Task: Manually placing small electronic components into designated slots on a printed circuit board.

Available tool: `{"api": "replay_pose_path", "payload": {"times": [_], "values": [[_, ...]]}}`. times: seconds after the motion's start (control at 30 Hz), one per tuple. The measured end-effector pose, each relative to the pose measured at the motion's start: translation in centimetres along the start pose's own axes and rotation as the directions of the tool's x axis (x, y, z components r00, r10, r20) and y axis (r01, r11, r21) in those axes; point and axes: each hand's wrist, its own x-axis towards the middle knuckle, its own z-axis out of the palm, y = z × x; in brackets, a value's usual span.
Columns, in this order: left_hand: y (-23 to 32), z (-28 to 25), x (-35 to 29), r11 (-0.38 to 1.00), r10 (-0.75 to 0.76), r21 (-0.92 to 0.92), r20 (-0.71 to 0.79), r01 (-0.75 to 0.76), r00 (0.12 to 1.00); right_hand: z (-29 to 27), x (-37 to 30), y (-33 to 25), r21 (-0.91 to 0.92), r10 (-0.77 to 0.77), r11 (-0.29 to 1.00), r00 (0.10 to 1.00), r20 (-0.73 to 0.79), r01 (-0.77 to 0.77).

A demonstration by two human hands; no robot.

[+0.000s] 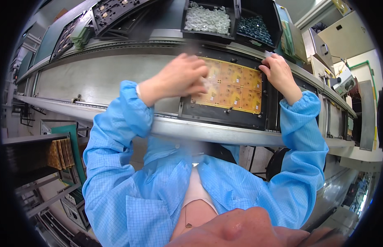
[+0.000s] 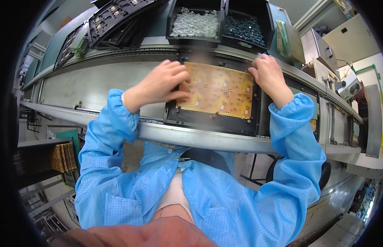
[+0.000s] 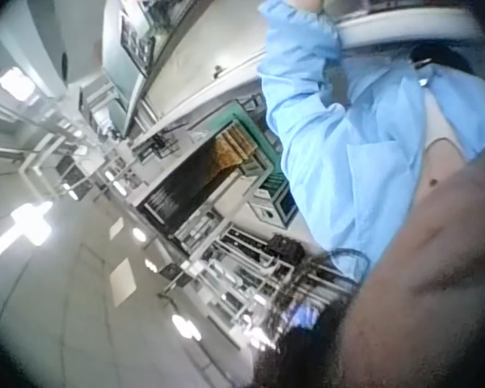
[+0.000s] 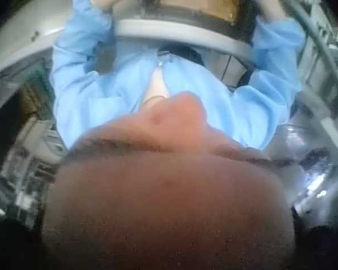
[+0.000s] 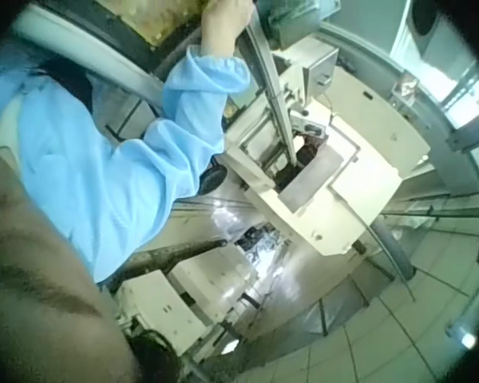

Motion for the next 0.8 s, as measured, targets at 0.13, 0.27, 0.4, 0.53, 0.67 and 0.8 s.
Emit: {"api": "replay_pose_path", "payload": {"times": [0.13,0.27,0.4,0.53,0.67,0.8], "values": [[-2.3,0.2,-2.7,0.993,-0.055,-0.106,0.022,0.057,0.998,2.0,2.3,-3.1,0.130,-0.208,0.965,0.966,-0.153,0.229],[-2.8,1.4,-2.6,0.996,0.022,-0.087,-0.100,-0.031,0.995,2.7,4.3,-4.0,0.092,-0.262,0.958,0.960,-0.103,0.271],[-2.7,1.7,-2.4,0.997,0.048,-0.053,-0.144,-0.056,0.988,1.9,5.2,-4.1,0.037,-0.331,0.943,0.943,-0.016,0.332],[-2.2,2.2,-2.0,0.998,0.058,0.042,-0.210,-0.050,0.976,1.6,5.7,-5.0,0.022,-0.281,0.960,0.958,0.064,0.280],[-1.7,2.6,-1.7,0.995,0.017,0.101,-0.251,0.009,0.968,1.5,5.5,-5.8,0.094,-0.152,0.985,0.984,0.090,0.144],[-3.3,1.7,-0.9,0.997,0.004,0.082,-0.178,0.011,0.984,1.5,4.3,-5.7,0.292,0.029,0.955,0.994,0.103,-0.058]]}}
